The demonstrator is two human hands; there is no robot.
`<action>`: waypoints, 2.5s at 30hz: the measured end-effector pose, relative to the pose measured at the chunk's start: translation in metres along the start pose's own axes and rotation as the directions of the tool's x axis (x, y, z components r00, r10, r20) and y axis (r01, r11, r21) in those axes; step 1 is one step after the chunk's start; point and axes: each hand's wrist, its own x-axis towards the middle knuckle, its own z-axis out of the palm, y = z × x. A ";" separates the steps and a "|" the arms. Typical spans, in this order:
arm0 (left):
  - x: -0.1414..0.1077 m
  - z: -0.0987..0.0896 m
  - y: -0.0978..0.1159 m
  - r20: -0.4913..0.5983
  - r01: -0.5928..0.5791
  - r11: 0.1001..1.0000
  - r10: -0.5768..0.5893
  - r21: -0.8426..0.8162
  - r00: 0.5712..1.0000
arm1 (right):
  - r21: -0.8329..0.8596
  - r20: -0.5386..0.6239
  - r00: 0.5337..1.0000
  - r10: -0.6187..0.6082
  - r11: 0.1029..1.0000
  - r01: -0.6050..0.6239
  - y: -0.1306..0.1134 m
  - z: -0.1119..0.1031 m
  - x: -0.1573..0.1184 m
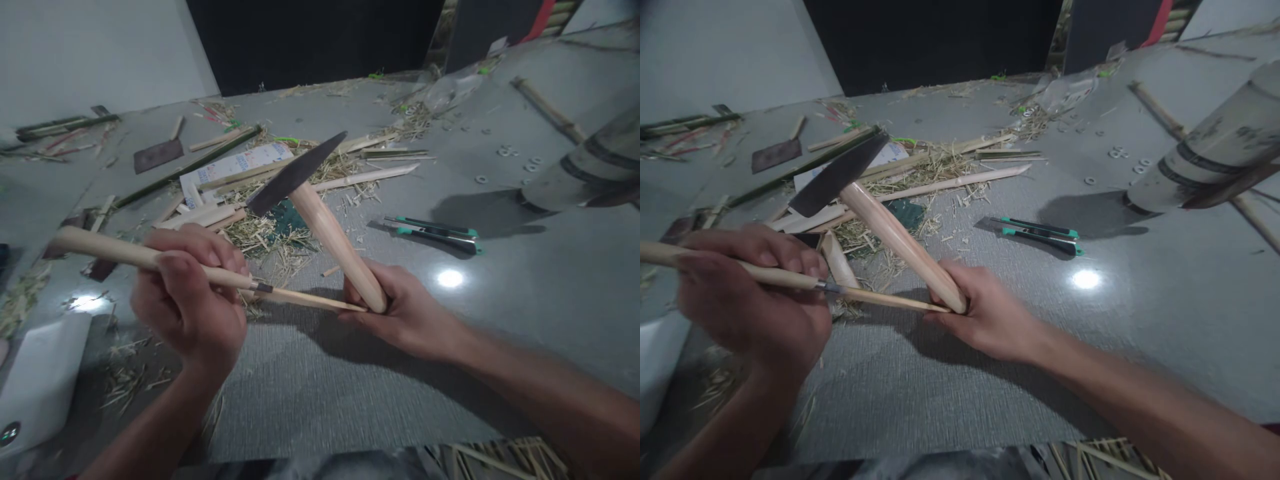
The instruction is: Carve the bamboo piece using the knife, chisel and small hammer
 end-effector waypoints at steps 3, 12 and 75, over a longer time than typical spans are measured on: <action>-0.005 0.000 -0.002 0.030 0.012 1.000 -0.012 -0.004 0.999 | 0.009 0.001 1.000 0.017 1.000 -0.017 0.000 0.000 0.000; -0.014 -0.002 -0.005 0.019 0.129 0.991 -0.130 0.045 0.991 | 0.024 0.003 0.999 0.040 0.999 -0.040 -0.002 0.000 0.000; -0.019 -0.010 -0.016 0.338 0.616 0.780 -0.553 -0.111 0.761 | 0.893 0.289 0.944 0.163 0.309 -0.326 0.008 -0.008 0.005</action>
